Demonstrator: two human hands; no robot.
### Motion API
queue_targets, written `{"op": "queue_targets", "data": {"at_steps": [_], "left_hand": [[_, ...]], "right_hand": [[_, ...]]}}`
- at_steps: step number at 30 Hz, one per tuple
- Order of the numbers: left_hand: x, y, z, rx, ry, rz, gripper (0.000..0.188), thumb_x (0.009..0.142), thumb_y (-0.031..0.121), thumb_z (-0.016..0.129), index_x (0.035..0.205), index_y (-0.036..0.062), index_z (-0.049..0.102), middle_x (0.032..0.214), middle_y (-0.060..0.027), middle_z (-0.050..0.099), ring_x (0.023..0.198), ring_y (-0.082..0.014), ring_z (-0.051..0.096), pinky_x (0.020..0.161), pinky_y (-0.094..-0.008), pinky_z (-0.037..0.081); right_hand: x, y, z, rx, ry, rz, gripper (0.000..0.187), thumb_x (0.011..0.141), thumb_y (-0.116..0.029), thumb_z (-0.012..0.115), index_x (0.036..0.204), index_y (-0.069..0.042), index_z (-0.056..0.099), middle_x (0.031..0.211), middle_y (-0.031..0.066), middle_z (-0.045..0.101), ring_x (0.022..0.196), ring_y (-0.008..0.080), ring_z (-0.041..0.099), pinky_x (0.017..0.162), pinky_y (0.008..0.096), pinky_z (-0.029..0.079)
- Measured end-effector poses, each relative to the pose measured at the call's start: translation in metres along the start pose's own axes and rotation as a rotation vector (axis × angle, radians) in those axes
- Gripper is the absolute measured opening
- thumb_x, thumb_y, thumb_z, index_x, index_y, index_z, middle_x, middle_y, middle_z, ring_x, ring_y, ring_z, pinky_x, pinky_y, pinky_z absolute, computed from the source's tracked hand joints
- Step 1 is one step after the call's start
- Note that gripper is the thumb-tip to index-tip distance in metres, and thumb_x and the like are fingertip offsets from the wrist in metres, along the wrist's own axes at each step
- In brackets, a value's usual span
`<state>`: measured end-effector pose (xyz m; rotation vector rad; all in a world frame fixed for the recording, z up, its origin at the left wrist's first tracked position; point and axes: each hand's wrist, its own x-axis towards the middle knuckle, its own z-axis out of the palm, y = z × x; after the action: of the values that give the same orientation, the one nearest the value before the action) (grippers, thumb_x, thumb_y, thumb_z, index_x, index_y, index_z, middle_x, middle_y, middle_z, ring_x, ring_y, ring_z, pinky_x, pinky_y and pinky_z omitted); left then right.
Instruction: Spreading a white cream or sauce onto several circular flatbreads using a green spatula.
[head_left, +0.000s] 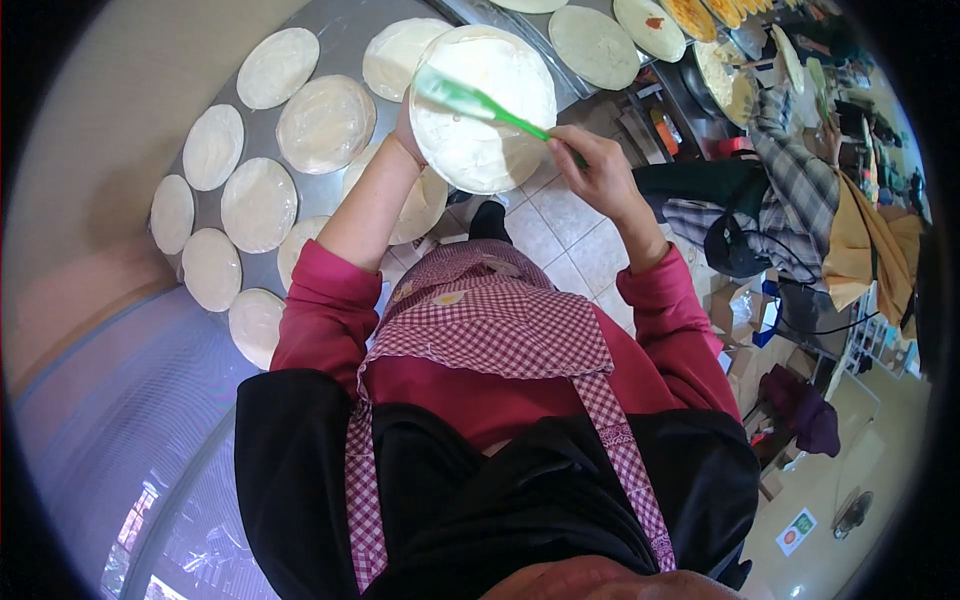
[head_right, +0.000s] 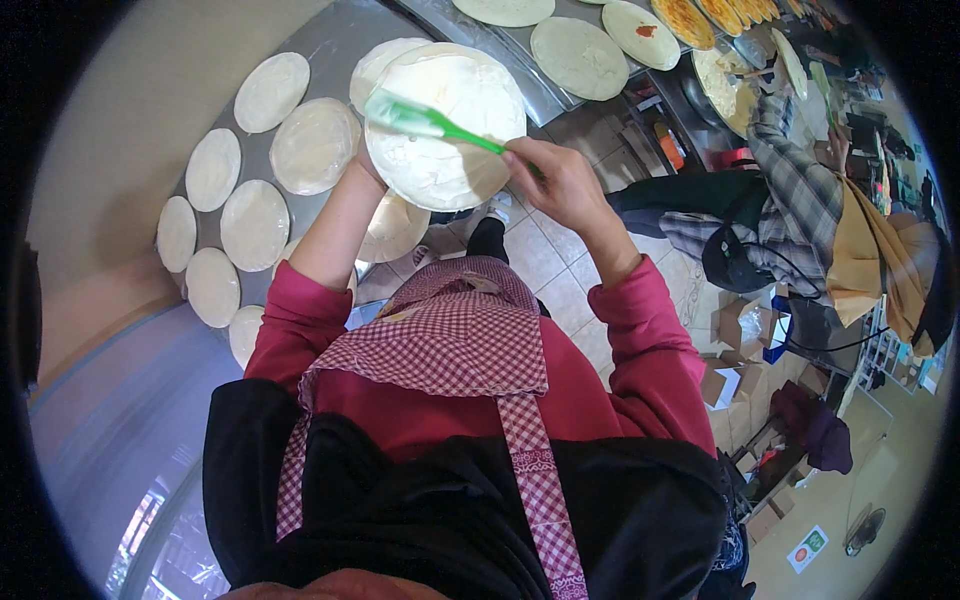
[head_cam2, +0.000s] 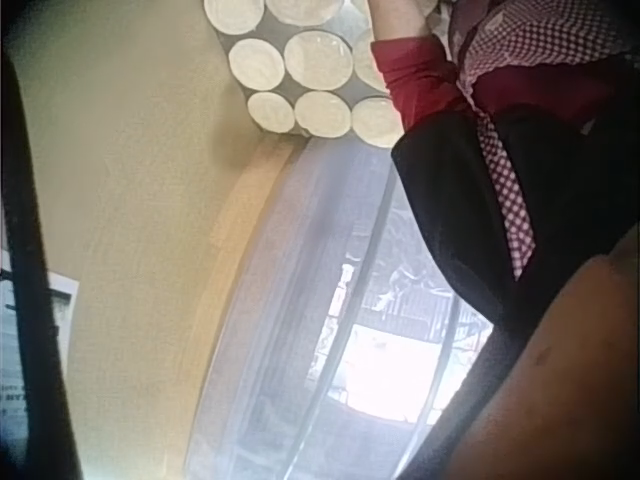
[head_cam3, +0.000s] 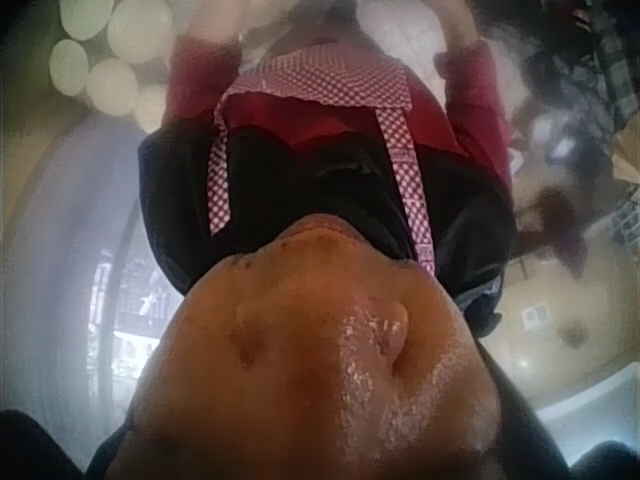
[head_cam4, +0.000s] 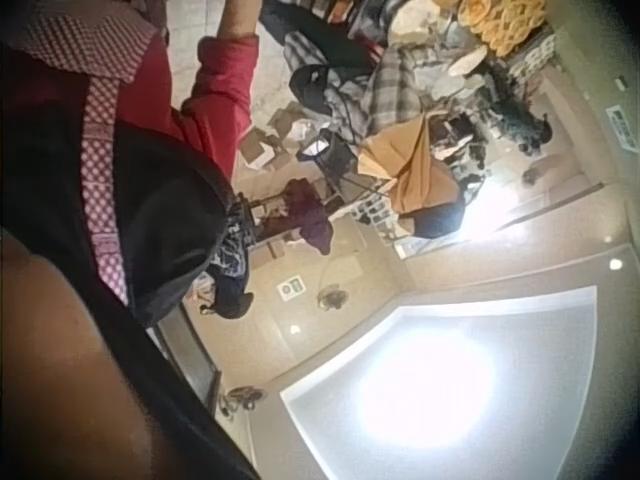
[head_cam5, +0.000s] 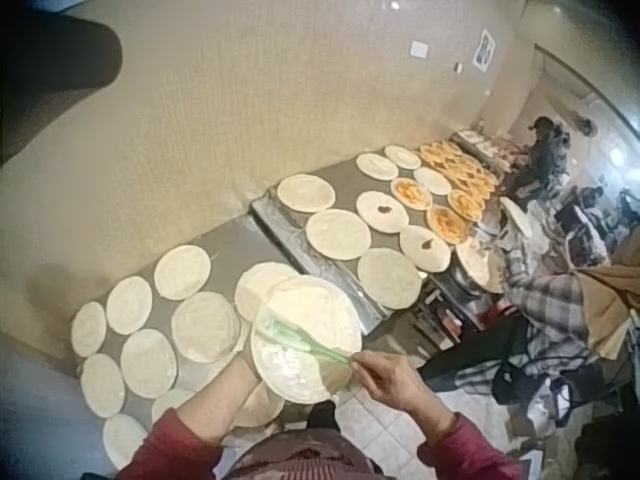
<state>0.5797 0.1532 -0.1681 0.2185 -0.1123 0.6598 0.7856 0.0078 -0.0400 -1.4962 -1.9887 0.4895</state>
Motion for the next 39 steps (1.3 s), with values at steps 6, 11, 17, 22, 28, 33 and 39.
{"op": "queue_targets", "data": {"at_steps": [6, 11, 17, 22, 28, 33, 39], "left_hand": [[0.0, 0.003, 0.031, 0.221, 0.063, 0.151, 0.06, 0.094, 0.042, 0.046, 0.141, 0.0054, 0.035, 0.14, -0.0156, 0.044, 0.125, -0.029, 0.048, 0.102, -0.0438, 0.045], [-0.007, 0.022, 0.036, -0.013, 0.004, 0.277, 0.065, 0.094, 0.05, 0.038, 0.142, 0.0069, 0.035, 0.141, -0.0151, 0.043, 0.127, -0.0325, 0.046, 0.104, -0.0478, 0.041], [0.007, 0.027, 0.03, 0.146, 0.233, 0.486, 0.064, 0.093, 0.053, 0.034, 0.143, 0.0119, 0.035, 0.143, -0.0119, 0.041, 0.129, -0.0326, 0.043, 0.106, -0.0499, 0.038], [0.009, 0.028, 0.025, -0.015, 0.062, 0.456, 0.066, 0.092, 0.056, 0.032, 0.143, 0.0139, 0.035, 0.144, -0.0119, 0.04, 0.13, -0.0337, 0.041, 0.107, -0.0517, 0.036], [0.009, 0.029, 0.027, -0.208, -0.148, 0.416, 0.068, 0.091, 0.059, 0.03, 0.143, 0.0162, 0.035, 0.145, -0.0118, 0.039, 0.131, -0.035, 0.039, 0.108, -0.0538, 0.033], [0.01, 0.031, 0.054, -0.307, -0.284, 0.321, 0.067, 0.092, 0.057, 0.031, 0.144, 0.0151, 0.033, 0.149, -0.011, 0.032, 0.137, -0.0355, 0.029, 0.111, -0.055, 0.024], [0.018, 0.03, 0.067, -0.315, -0.348, 0.369, 0.07, 0.091, 0.059, 0.032, 0.145, 0.0149, 0.03, 0.15, -0.0112, 0.031, 0.137, -0.0351, 0.028, 0.112, -0.0543, 0.025]], "right_hand": [[-0.009, -0.002, -0.013, 0.043, -0.205, -0.115, 0.014, 0.09, -0.015, 0.06, 0.096, -0.003, 0.063, 0.072, 0.0136, 0.061, 0.059, 0.0298, 0.057, 0.055, 0.0358, 0.044], [-0.026, 0.0, -0.005, 0.197, -0.147, 0.158, 0.014, 0.092, -0.015, 0.058, 0.095, -0.002, 0.062, 0.067, 0.0123, 0.057, 0.056, 0.0208, 0.054, 0.054, 0.0319, 0.042], [-0.03, -0.02, 0.04, 0.21, 0.113, 0.388, 0.015, 0.093, -0.014, 0.056, 0.093, 0.0, 0.059, 0.065, 0.0139, 0.056, 0.055, 0.0174, 0.053, 0.053, 0.0315, 0.042], [-0.027, -0.058, 0.047, 0.19, 0.034, 0.31, 0.014, 0.092, -0.013, 0.056, 0.093, 0.0, 0.059, 0.071, 0.0201, 0.06, 0.06, 0.0317, 0.062, 0.053, 0.0359, 0.045], [-0.033, -0.049, 0.027, 0.337, 0.104, 0.289, 0.015, 0.095, -0.014, 0.054, 0.092, 0.0, 0.059, 0.06, 0.0048, 0.05, 0.052, 0.0101, 0.045, 0.049, 0.027, 0.036], [-0.035, -0.021, 0.012, 0.219, 0.286, 0.405, 0.013, 0.095, -0.013, 0.054, 0.09, -0.001, 0.058, 0.059, 0.0071, 0.052, 0.051, 0.0124, 0.048, 0.048, 0.0288, 0.038], [-0.044, -0.042, 0.025, 0.08, 0.188, 0.276, 0.011, 0.091, -0.012, 0.058, 0.091, -0.002, 0.059, 0.064, 0.017, 0.057, 0.052, 0.0301, 0.056, 0.051, 0.0353, 0.043]]}}
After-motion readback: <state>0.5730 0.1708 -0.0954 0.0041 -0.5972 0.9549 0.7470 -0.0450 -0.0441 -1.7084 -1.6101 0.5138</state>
